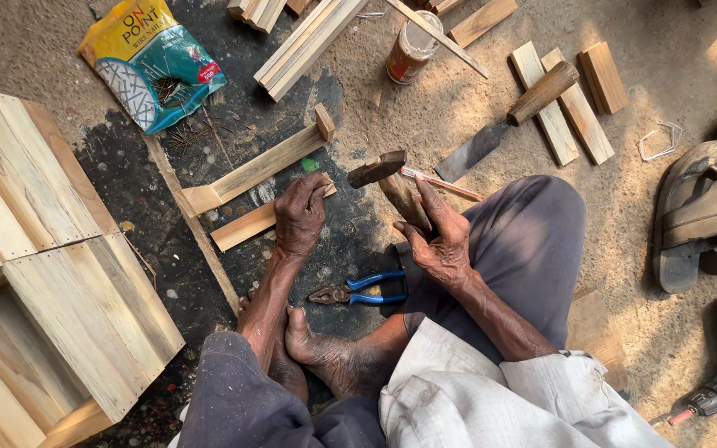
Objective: The person assembles small wooden boxes by applying glue to the edges of wooden planks and joining them with nails. They use a hammer to drive nails into the joints and a brush to apply adhesive, working on multiple box frames on the floor.
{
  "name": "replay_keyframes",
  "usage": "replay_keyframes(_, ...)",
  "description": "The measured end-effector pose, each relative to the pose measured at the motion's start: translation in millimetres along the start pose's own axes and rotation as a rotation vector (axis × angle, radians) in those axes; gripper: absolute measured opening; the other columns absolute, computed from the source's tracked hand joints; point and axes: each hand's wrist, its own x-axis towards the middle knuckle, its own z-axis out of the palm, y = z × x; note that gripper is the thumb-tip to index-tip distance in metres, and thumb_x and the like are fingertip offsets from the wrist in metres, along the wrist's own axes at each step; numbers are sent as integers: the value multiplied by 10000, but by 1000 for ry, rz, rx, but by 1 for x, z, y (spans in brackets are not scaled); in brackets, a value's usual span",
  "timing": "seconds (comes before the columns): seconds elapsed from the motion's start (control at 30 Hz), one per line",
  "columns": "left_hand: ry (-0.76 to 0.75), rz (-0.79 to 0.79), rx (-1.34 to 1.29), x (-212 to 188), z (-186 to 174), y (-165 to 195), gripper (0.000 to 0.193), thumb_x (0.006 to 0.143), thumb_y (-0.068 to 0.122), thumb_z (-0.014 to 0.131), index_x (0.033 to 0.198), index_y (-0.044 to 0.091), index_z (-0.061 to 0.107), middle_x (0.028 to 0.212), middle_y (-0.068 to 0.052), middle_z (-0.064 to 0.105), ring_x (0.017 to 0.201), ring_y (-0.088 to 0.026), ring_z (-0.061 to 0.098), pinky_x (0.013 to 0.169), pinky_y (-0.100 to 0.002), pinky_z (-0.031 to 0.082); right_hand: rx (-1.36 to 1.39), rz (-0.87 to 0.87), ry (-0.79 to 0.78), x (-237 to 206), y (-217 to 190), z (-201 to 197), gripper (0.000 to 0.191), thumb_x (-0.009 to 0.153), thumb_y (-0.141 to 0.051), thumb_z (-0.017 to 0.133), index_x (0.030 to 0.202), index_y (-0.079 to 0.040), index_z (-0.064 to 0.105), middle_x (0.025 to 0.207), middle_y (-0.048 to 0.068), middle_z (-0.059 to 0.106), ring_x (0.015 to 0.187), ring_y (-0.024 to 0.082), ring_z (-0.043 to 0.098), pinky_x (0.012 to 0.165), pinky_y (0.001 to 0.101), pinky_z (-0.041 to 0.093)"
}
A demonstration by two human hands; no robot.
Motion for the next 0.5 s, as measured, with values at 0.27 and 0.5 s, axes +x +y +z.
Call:
replay_keyframes(0.27,17,31,-12,1,2,2,274,981,8,693,1240,41,610,1051,-142,751,1007,-266,770,834,-346,675,-133,-76,-55,11,-1,9,621,886,85,721,1452,-125,579,1052,131,718,933,206,759,787,332,657)
replay_keyframes(0.5,27,99,40,7,-3,16,373,983,5,700,1326,26,556,1058,-160,742,1030,-292,757,861,-363,672,-385,-225,-111,14,-9,10,637,833,10,769,1425,-156,602,1092,124,725,854,242,744,681,355,614)
